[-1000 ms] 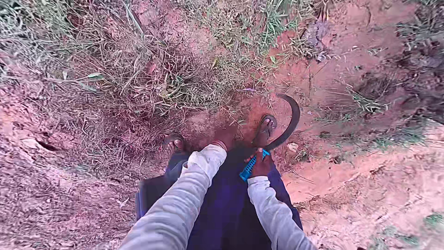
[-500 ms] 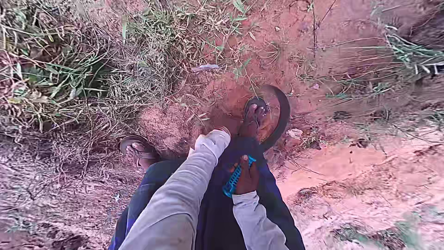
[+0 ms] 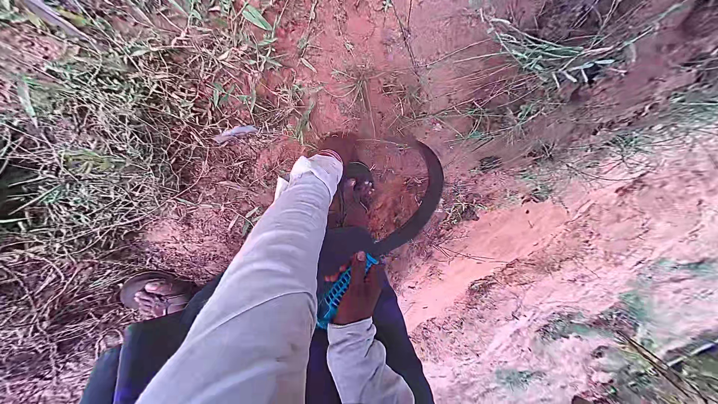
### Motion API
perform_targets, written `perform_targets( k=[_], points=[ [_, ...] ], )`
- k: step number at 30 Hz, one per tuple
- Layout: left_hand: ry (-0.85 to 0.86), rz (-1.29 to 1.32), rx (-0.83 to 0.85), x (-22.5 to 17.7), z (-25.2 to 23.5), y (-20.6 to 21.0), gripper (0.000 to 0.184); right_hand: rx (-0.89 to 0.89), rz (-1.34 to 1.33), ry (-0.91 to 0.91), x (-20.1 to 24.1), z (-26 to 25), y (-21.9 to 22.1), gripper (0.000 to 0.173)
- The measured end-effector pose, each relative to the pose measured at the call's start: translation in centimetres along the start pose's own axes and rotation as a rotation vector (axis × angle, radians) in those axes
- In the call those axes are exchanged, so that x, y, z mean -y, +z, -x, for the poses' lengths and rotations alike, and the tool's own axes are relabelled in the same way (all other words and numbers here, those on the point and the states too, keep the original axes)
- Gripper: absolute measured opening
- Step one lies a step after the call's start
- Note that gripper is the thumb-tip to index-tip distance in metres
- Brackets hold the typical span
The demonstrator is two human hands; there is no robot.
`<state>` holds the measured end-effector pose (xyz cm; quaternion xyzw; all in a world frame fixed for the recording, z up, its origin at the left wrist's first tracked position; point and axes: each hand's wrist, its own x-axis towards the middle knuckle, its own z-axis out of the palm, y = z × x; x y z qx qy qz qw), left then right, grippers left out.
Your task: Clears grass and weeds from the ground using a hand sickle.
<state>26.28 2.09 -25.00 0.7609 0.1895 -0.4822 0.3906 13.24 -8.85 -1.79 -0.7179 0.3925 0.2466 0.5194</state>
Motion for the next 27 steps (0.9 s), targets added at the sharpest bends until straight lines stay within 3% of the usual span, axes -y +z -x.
perform_targets(
  k=[2, 4, 7, 11, 15, 17, 22, 24, 26, 27],
  points=[
    [-0.128, 0.102, -0.03, 1.3, 1.7, -1.8, 0.054, 0.005, -0.03, 0.013, 0.1, 0.0, 0.6, 0.018],
    [-0.228, 0.326, -0.206, 4.0, 4.0, -2.9, 0.046, -0.007, -0.025, 0.007, 0.6, 0.0, 0.8, 0.017],
    [-0.234, 0.649, -0.5, 7.4, 7.0, -6.2, 0.041, -0.001, -0.041, 0.012, 1.7, -0.1, 1.3, 0.018],
    [-0.295, 0.533, -0.47, 7.3, 9.9, -7.7, 0.04, 0.048, -0.022, -0.018, 3.1, -0.6, 1.7, 0.018],
    [-0.466, 0.657, -0.747, 11.2, 17.1, -6.2, 0.043, 0.088, -0.009, -0.037, 4.0, 0.0, 2.5, 0.017],
    [-0.657, 0.632, -0.855, 12.9, 21.0, -7.0, 0.045, 0.106, 0.011, -0.055, 4.4, 0.3, 2.5, 0.017],
    [-0.927, 0.432, -0.934, 14.1, 25.3, -8.7, 0.044, 0.142, 0.032, -0.134, 4.8, -0.2, 2.5, 0.013],
    [-0.886, 0.366, -0.897, 13.1, 24.5, -8.9, 0.046, 0.147, 0.042, -0.13, 5.1, -0.4, 2.4, 0.013],
    [-0.63, 0.324, -0.921, 9.8, 21.1, -9.0, 0.052, 0.138, 0.057, -0.119, 5.2, -0.5, 2.3, 0.014],
    [-0.458, 0.296, -0.919, 7.0, 18.4, -9.5, 0.046, 0.131, 0.061, -0.113, 5.2, -0.6, 2.2, 0.014]
  ],
)
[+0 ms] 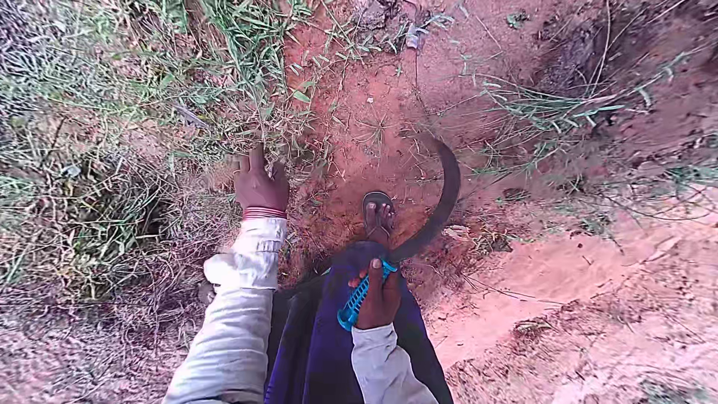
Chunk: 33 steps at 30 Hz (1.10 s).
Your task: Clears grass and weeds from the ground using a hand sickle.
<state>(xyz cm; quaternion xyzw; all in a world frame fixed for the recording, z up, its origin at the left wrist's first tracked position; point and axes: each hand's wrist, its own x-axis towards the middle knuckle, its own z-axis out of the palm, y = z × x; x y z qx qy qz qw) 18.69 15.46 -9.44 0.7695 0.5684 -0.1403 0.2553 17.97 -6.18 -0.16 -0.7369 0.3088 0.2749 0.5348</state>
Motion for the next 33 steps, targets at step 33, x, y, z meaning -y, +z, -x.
perform_targets(
  k=[33],
  points=[
    [0.424, -0.091, 0.469, -10.1, -5.2, 13.9, 0.051, 0.04, 0.139, -0.009, -1.9, 0.6, 0.2, 0.01]
  ],
)
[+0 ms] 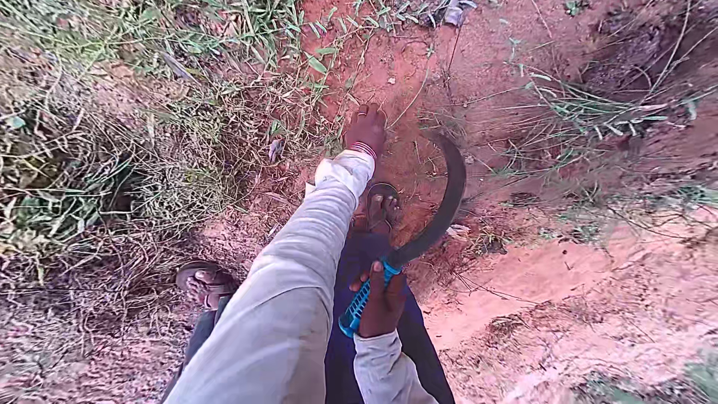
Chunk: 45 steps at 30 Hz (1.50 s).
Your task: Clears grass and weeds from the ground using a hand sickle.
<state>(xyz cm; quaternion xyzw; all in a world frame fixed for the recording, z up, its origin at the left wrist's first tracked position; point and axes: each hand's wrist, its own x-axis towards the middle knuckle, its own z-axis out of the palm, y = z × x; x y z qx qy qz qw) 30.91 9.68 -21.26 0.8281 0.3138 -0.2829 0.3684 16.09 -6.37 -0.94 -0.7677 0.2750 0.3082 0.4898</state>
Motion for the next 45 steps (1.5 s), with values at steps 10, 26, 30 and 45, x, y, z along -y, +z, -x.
perform_targets(
  k=[10, 26, 30, 45],
  points=[
    [-0.179, -0.063, 0.415, -0.8, -1.6, -0.7, 0.04, -0.047, -0.06, 0.078, 0.2, -0.1, -0.5, 0.011],
    [-0.128, 0.076, 0.339, -6.1, -2.3, 2.2, 0.042, -0.075, -0.089, 0.112, 1.9, -0.8, -1.6, 0.009],
    [-0.096, 0.281, 0.171, -8.1, -0.1, 3.1, 0.039, -0.064, -0.121, 0.11, 1.8, -1.2, -1.9, 0.011],
    [-0.39, 1.067, -0.115, -8.1, -1.9, 6.4, 0.023, -0.079, -0.142, 0.065, 1.7, -2.3, -2.9, 0.013]
  ],
)
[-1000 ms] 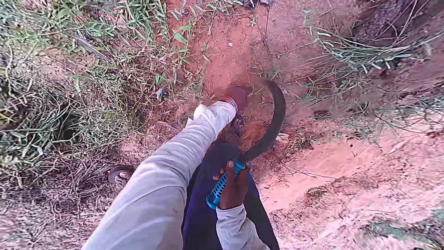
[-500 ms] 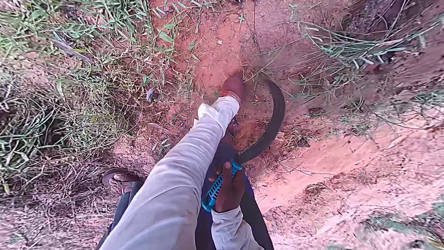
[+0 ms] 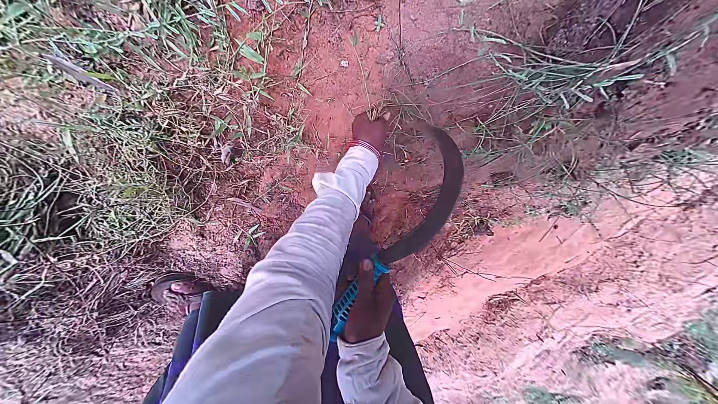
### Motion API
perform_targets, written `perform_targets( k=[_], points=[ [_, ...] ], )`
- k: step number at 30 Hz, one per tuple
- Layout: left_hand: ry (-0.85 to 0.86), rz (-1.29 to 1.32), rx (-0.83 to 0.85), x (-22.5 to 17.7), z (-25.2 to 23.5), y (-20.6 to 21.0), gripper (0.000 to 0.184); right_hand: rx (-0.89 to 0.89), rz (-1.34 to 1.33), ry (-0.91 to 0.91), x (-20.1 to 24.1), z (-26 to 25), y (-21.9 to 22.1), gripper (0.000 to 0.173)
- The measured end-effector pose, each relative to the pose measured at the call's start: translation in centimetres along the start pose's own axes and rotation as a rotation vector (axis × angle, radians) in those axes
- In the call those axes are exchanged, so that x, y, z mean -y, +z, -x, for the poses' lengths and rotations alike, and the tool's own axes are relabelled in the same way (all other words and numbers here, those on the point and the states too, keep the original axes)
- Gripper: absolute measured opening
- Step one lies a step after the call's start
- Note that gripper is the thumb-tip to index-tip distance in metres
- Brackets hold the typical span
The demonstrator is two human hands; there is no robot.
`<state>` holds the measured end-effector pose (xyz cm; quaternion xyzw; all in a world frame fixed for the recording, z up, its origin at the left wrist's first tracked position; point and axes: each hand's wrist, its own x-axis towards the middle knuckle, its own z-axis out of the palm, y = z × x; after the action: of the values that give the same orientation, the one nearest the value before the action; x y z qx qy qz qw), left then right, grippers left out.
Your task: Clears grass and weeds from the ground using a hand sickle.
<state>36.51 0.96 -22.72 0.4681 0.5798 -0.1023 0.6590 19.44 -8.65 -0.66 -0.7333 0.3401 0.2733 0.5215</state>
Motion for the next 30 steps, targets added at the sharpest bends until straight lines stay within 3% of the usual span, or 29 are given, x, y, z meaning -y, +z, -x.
perform_targets(
  k=[2, 5, 7, 9, 11, 16, 19, 22, 25, 27, 30],
  points=[
    [-0.039, 0.032, -0.026, -1.0, 1.0, 0.5, 0.022, 0.006, 0.017, -0.017, -0.3, 0.0, -0.1, 0.015],
    [-0.24, -0.199, 0.067, -3.2, -0.2, 1.6, 0.048, -0.043, 0.113, -0.035, 0.4, 0.2, 0.1, 0.015],
    [-0.15, -0.606, 0.287, -5.7, -0.9, 3.0, 0.045, -0.062, 0.128, 0.022, 0.8, -0.2, -0.1, 0.014],
    [-0.061, -1.018, 0.39, -7.0, -1.0, 4.4, 0.042, -0.071, 0.077, 0.101, 0.2, -0.5, -0.6, 0.014],
    [-0.047, -1.167, 0.415, -6.9, -1.2, 4.7, 0.041, -0.085, 0.022, 0.101, 0.3, -0.7, -0.8, 0.013],
    [-0.099, -0.752, 0.283, -3.2, -2.4, 2.5, 0.047, -0.095, -0.017, 0.024, 1.8, -0.4, 0.3, 0.011],
    [-0.032, -0.768, 0.351, -2.3, -1.2, 0.4, 0.046, -0.061, -0.02, 0.006, 1.1, 0.0, 0.4, 0.01],
    [-0.005, -0.506, 0.304, 0.3, -0.5, -1.1, 0.041, -0.027, -0.046, -0.01, 0.4, 0.1, 0.6, 0.01],
    [0.085, -0.091, 0.14, 2.1, 2.0, -1.9, 0.028, -0.027, 0.006, -0.036, 0.0, 0.2, 0.5, 0.013],
    [0.087, 0.201, -0.001, 1.3, 4.7, -3.8, 0.022, -0.035, 0.014, -0.035, -0.1, 0.3, 0.6, 0.014],
    [-0.038, 0.134, -0.197, 0.7, 6.3, -7.2, 0.036, -0.051, -0.029, -0.014, 0.4, 0.2, 0.8, 0.014]
  ],
)
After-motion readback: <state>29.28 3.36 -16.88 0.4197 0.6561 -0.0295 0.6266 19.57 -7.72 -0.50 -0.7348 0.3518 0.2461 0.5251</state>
